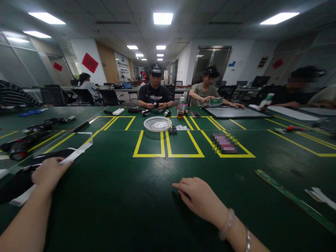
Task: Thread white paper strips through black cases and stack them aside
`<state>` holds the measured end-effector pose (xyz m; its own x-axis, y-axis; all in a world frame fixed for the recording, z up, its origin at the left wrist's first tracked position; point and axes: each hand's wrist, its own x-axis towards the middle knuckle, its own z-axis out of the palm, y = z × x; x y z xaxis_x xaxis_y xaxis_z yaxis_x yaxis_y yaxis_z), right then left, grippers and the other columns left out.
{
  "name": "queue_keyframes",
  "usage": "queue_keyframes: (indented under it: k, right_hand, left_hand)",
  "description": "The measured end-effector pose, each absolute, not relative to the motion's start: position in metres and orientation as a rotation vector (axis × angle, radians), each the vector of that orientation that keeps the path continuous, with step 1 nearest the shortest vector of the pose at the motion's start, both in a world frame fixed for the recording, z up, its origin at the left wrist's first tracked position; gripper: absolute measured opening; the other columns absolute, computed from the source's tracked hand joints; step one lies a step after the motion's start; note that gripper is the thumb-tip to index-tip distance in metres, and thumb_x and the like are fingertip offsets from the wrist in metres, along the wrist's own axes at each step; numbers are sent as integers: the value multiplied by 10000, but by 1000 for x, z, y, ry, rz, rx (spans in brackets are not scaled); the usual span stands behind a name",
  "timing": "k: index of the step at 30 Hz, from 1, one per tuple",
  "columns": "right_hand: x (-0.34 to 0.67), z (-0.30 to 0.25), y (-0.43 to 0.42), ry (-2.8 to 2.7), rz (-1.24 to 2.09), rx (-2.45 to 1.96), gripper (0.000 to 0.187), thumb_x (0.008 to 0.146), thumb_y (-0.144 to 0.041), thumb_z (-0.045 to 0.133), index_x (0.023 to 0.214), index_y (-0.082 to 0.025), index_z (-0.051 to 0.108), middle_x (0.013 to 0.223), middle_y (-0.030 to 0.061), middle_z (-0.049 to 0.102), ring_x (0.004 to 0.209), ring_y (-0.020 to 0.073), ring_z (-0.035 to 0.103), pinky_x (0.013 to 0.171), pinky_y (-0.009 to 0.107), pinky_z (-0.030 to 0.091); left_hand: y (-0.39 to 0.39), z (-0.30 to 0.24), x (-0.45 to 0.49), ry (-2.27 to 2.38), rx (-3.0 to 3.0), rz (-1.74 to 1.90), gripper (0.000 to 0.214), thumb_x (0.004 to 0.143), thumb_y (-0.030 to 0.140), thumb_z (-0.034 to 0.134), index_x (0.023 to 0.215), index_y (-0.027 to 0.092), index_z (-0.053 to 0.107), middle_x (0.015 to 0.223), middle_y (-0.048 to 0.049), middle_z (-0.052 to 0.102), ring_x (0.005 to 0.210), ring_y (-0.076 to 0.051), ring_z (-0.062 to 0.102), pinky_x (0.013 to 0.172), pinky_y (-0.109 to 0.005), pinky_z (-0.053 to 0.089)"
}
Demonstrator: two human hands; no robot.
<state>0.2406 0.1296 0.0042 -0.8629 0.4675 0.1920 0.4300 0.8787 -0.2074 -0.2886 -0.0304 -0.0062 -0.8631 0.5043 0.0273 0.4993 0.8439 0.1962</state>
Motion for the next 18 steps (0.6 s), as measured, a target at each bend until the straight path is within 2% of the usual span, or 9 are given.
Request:
queue_keyframes:
  k: [4, 7, 12, 15, 18]
  right_hand:
    - [240, 6, 129, -2764, 229, -626, 345, 919, -122, 499, 1205, -255, 640, 1037, 30, 667, 917, 183, 612, 810, 345, 476]
    - [240, 8, 130, -2692, 207, -552, 384, 914, -119, 507, 1260, -254, 603, 1176, 60, 636, 1072, 209, 584, 932, 394, 467]
    - [239, 8, 129, -2643, 148, -512, 563, 859, -214, 651, 1395, -239, 478, 1393, 101, 525, 1272, 263, 478, 1077, 489, 381]
    - [238, 8, 129, -2702, 208, -532, 641, 830, -283, 715, 1411, -231, 450, 1350, 85, 569, 1246, 254, 505, 1123, 510, 315]
    - [237, 7, 130, -2791, 279, -540, 484, 875, -293, 679, 1333, -254, 528, 1141, 31, 670, 1085, 218, 601, 1124, 519, 292]
  left_hand:
    - [2, 11, -247, 2804, 1262, 371, 675, 862, 662, 421, 1275, 149, 568, 1192, -106, 633, 1090, -330, 584, 817, -356, 475]
    - [27, 18, -190, 2560, 1651, 469, 558, 835, 621, 504, 1183, 206, 638, 1074, -68, 686, 960, -288, 634, 731, -315, 475]
    - [41, 17, -84, 2022, 2105, 556, 321, 852, 471, 596, 1058, 235, 667, 1005, -23, 680, 870, -210, 633, 718, -284, 462]
    - [35, 14, -46, 1765, 2199, 556, 269, 822, 366, 672, 1055, 235, 643, 982, -2, 668, 839, -170, 625, 705, -253, 450]
    - [30, 13, -35, 1670, 2217, 522, 279, 821, 347, 691, 1069, 237, 627, 1014, 0, 665, 859, -163, 627, 712, -243, 449]
